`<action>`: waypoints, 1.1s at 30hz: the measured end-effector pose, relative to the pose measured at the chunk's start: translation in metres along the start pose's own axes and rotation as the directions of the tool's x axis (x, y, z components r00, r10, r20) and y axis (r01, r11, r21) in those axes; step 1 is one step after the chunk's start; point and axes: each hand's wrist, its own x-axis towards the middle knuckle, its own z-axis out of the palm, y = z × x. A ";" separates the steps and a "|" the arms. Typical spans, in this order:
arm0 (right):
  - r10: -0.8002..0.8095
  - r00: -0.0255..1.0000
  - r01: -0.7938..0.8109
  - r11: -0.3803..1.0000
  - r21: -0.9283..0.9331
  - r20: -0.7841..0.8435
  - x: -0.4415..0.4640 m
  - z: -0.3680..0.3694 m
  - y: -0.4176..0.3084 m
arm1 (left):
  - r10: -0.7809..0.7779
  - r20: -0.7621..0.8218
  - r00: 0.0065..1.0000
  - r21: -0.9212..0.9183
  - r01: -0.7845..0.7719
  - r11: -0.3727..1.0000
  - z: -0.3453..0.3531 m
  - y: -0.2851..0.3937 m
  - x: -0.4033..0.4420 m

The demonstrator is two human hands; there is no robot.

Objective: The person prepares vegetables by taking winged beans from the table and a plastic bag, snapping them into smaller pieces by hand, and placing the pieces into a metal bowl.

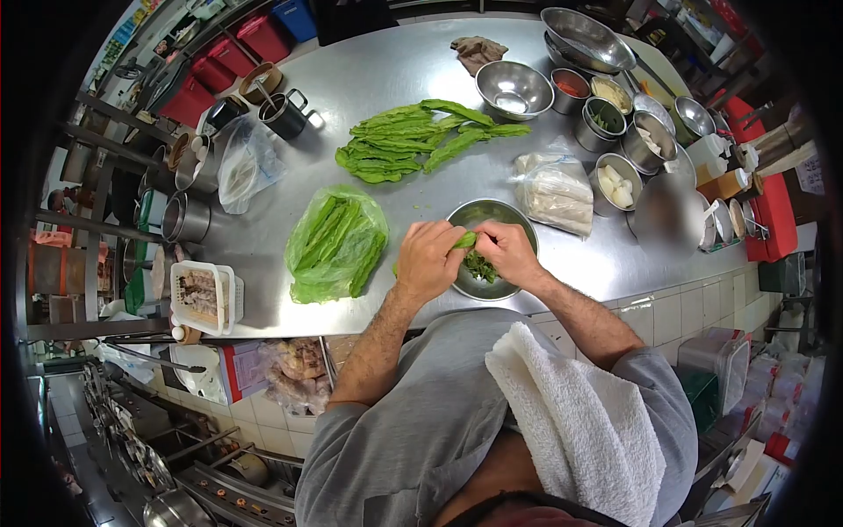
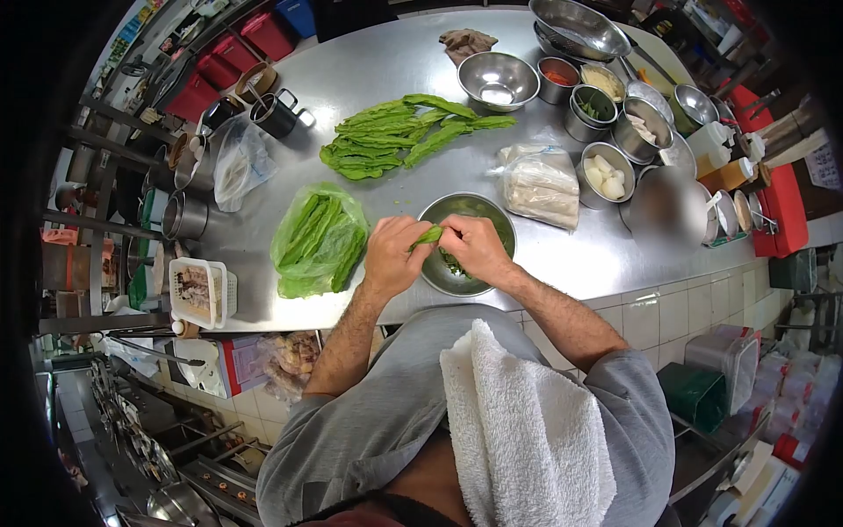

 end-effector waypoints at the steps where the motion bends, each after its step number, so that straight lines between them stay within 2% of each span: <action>1: 0.081 0.997 -0.081 0.995 0.062 0.007 0.000 0.001 0.002 | -0.020 -0.006 1.000 -0.016 0.020 1.000 0.001 0.000 0.000; 2: 0.080 0.997 -0.081 0.995 0.062 0.005 0.000 0.001 0.001 | -0.018 -0.005 1.000 -0.016 0.018 1.000 0.002 0.000 0.000; 3: 0.300 0.952 -0.301 0.882 0.363 0.059 0.000 0.002 0.001 | -0.026 -0.035 0.999 -0.048 0.024 0.999 0.004 0.000 0.000; 4: 0.475 0.862 -0.475 0.636 0.609 0.177 0.000 0.004 0.000 | -0.034 -0.067 0.997 -0.079 0.029 0.996 0.005 0.001 0.000; 5: 0.471 0.864 -0.473 0.638 0.608 0.177 0.002 0.005 -0.001 | -0.033 -0.071 0.997 -0.077 0.028 0.997 0.007 0.001 0.001; 7: 0.449 0.882 -0.395 0.544 0.741 0.140 0.000 0.010 -0.004 | -0.320 -0.040 0.946 -0.377 0.283 0.882 0.011 0.002 -0.001; 8: 0.447 0.884 -0.392 0.546 0.741 0.138 0.002 0.011 -0.007 | -0.317 -0.040 0.947 -0.377 0.280 0.883 0.016 -0.001 -0.002; 10: 0.409 0.908 -0.379 0.708 0.596 0.091 0.004 0.012 -0.013 | -0.461 -0.068 0.885 -0.692 0.291 0.661 0.025 -0.007 -0.004; 11: 0.408 0.909 -0.376 0.709 0.596 0.087 0.003 0.014 -0.011 | -0.457 -0.067 0.887 -0.692 0.289 0.662 0.027 -0.010 -0.004; 13: 0.368 0.920 -0.388 0.803 0.452 0.136 -0.002 0.022 0.000 | -0.670 0.062 0.739 -0.944 0.262 0.202 0.021 -0.009 0.000; 14: 0.367 0.920 -0.388 0.803 0.452 0.138 -0.007 0.025 0.004 | -0.671 0.060 0.739 -0.944 0.261 0.203 0.014 -0.011 0.003; 16: 0.257 0.964 -0.264 0.944 0.197 0.062 -0.016 0.026 0.011 | -0.718 0.034 0.695 -0.998 0.064 0.015 -0.007 -0.020 0.011; 18: 0.272 0.958 -0.284 0.941 0.183 0.086 -0.019 0.017 0.016 | -0.735 -0.006 0.678 -1.000 0.017 0.024 -0.020 -0.035 0.009; 20: 0.255 0.967 -0.253 0.965 0.066 -0.022 -0.022 0.003 0.016 | -0.749 -0.041 0.662 -0.999 -0.024 0.034 -0.034 -0.048 0.005; 22: 0.266 0.964 -0.263 0.963 0.062 -0.029 -0.027 -0.014 0.030 | -0.807 -0.154 0.570 -0.985 -0.150 0.082 -0.046 -0.059 0.002; 26: 0.310 0.930 -0.323 0.946 -0.038 -0.196 -0.033 -0.046 0.044 | -0.824 -0.265 0.501 -0.960 -0.215 0.178 -0.060 -0.070 -0.006; 28: 0.343 0.921 -0.361 0.930 -0.071 -0.183 -0.029 -0.050 0.032 | -0.780 -0.323 0.536 -0.946 -0.195 0.258 -0.057 -0.070 -0.007; 29: 0.320 0.936 -0.326 0.945 -0.019 -0.145 -0.026 -0.045 0.027 | -0.780 -0.320 0.538 -0.947 -0.192 0.256 -0.053 -0.067 -0.006; 30: 0.295 0.949 -0.293 0.956 0.034 -0.113 -0.022 -0.040 0.023 | -0.753 -0.306 0.583 -0.952 -0.200 0.232 -0.046 -0.063 -0.003; 31: 0.332 0.943 -0.329 0.940 0.091 -0.020 -0.019 -0.034 0.018 | -0.723 -0.290 0.627 -0.957 -0.207 0.204 -0.038 -0.058 0.001; 33: 0.316 0.935 -0.343 0.920 0.189 0.162 -0.009 -0.019 0.000 | -0.718 -0.262 0.644 -0.964 -0.208 0.165 -0.023 -0.043 0.009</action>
